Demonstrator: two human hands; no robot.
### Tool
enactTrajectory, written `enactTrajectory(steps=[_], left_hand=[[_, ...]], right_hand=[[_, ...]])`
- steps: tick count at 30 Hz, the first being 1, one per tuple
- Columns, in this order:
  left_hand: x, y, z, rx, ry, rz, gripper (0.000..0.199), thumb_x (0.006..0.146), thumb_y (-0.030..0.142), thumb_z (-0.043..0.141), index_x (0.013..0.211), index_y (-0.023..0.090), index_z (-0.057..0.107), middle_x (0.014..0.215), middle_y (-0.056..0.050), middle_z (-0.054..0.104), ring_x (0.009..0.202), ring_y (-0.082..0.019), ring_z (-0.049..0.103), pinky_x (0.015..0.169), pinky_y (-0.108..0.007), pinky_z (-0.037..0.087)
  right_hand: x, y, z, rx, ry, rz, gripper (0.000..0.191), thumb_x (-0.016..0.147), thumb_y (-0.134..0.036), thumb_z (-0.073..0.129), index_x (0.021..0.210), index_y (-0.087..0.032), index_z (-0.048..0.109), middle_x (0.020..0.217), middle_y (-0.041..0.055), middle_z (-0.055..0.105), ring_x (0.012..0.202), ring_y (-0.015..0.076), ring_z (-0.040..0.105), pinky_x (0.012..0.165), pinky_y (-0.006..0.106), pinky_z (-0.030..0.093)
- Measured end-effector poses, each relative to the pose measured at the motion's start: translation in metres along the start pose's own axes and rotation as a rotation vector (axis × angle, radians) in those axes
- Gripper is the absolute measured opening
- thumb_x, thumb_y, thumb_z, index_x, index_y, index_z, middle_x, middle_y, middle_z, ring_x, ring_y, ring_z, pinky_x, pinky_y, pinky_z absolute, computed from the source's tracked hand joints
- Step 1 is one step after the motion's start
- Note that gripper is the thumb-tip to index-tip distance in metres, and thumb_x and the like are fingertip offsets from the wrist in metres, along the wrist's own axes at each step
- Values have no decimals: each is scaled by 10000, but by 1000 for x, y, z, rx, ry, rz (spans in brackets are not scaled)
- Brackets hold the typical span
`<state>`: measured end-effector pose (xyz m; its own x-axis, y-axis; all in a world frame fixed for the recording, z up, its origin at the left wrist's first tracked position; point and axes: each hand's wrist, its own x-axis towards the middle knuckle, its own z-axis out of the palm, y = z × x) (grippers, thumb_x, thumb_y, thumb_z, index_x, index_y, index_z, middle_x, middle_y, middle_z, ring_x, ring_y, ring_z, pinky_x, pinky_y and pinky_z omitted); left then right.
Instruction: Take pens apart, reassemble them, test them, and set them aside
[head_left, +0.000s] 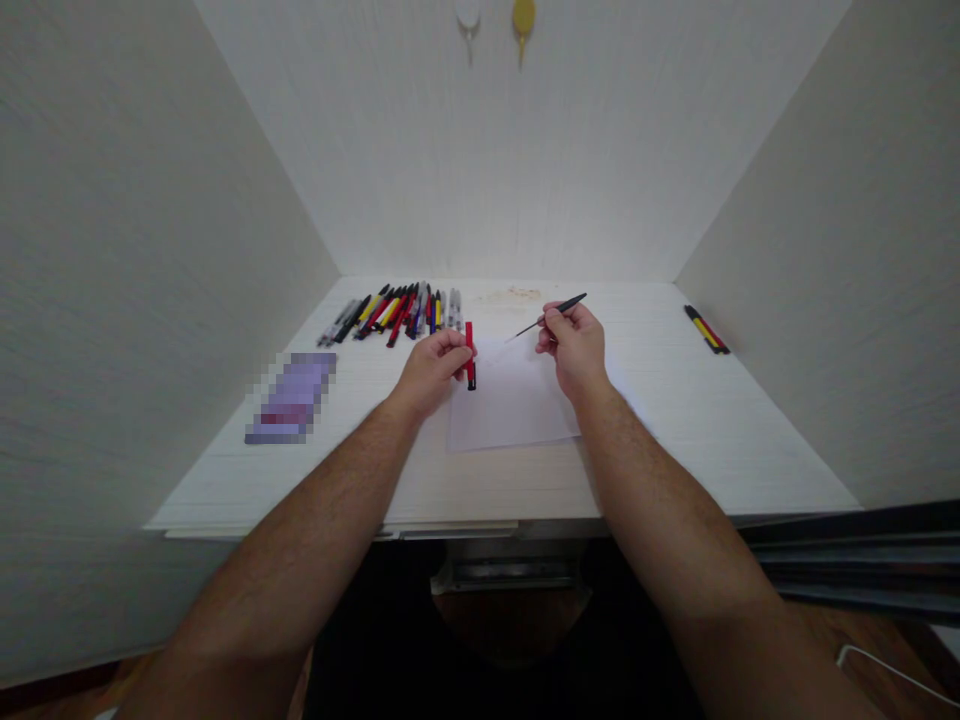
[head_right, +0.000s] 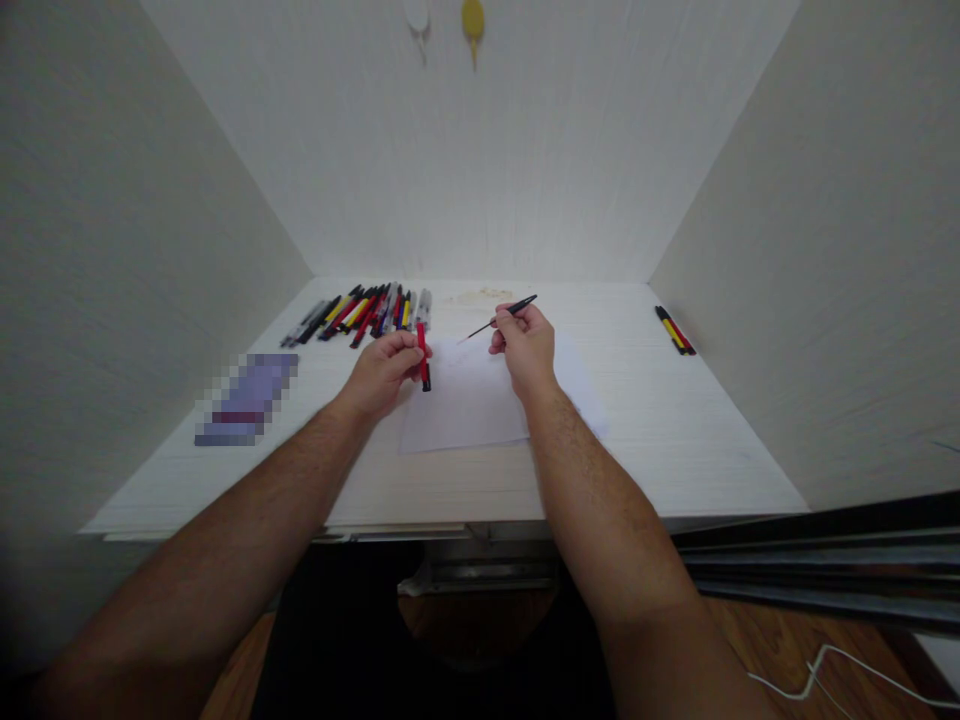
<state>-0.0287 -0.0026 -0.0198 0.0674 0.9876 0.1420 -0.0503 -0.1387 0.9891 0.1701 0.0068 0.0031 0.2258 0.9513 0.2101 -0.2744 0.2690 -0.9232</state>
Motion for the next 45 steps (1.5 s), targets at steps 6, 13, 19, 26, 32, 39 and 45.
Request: enactTrajectory(steps=[6,13,19,26,32,39,45], left_hand=[[1,-9,-1,253,69,-98,165,664,258,663,802,183,610,524,36,576,382,-95,452,395,-215,312],[-4,-6,1,561,123,31,211,668,252,693,864,208,628,555,32,615,429,-117,505,442,-232,346],[-6,-3,6,693,122,29,200,673,261,708,836,217,600,617,19,638,486,-133,537,480,-244,361],[-3,-5,6,802,117,43,150,660,244,710,765,210,608,631,12,629,508,-134,529,502,-247,365],[-6,-2,9,737,106,166,127,737,318,651,708,194,659,644,-9,647,578,-136,548,536,-242,386],[-13,5,17,487,-83,101,218,709,376,693,803,180,708,586,8,620,501,-111,503,474,-223,375],[-12,4,18,506,-101,109,156,706,323,686,777,184,684,559,25,592,497,-99,490,482,-214,378]], right_hand=[[-1,2,1,-38,-37,61,122,770,-274,635,818,-186,565,680,-32,589,477,63,490,440,209,445],[-5,3,2,-111,-120,91,148,745,-276,662,809,-177,572,630,-42,579,443,60,486,422,205,431],[-8,6,4,-199,-214,74,171,737,-300,676,778,-168,575,588,-36,587,404,60,472,394,202,403],[-8,10,4,-219,-251,61,167,736,-303,664,777,-165,579,587,-31,594,409,64,477,399,204,416],[-10,11,3,-200,-283,63,213,718,-342,689,785,-167,589,608,-23,607,418,70,488,407,212,418],[-13,10,4,-168,-337,81,232,698,-341,700,820,-163,617,640,-15,633,436,72,499,429,218,419],[-16,9,6,-176,-343,97,234,702,-361,707,797,-155,651,641,-3,640,441,70,490,432,214,405]])
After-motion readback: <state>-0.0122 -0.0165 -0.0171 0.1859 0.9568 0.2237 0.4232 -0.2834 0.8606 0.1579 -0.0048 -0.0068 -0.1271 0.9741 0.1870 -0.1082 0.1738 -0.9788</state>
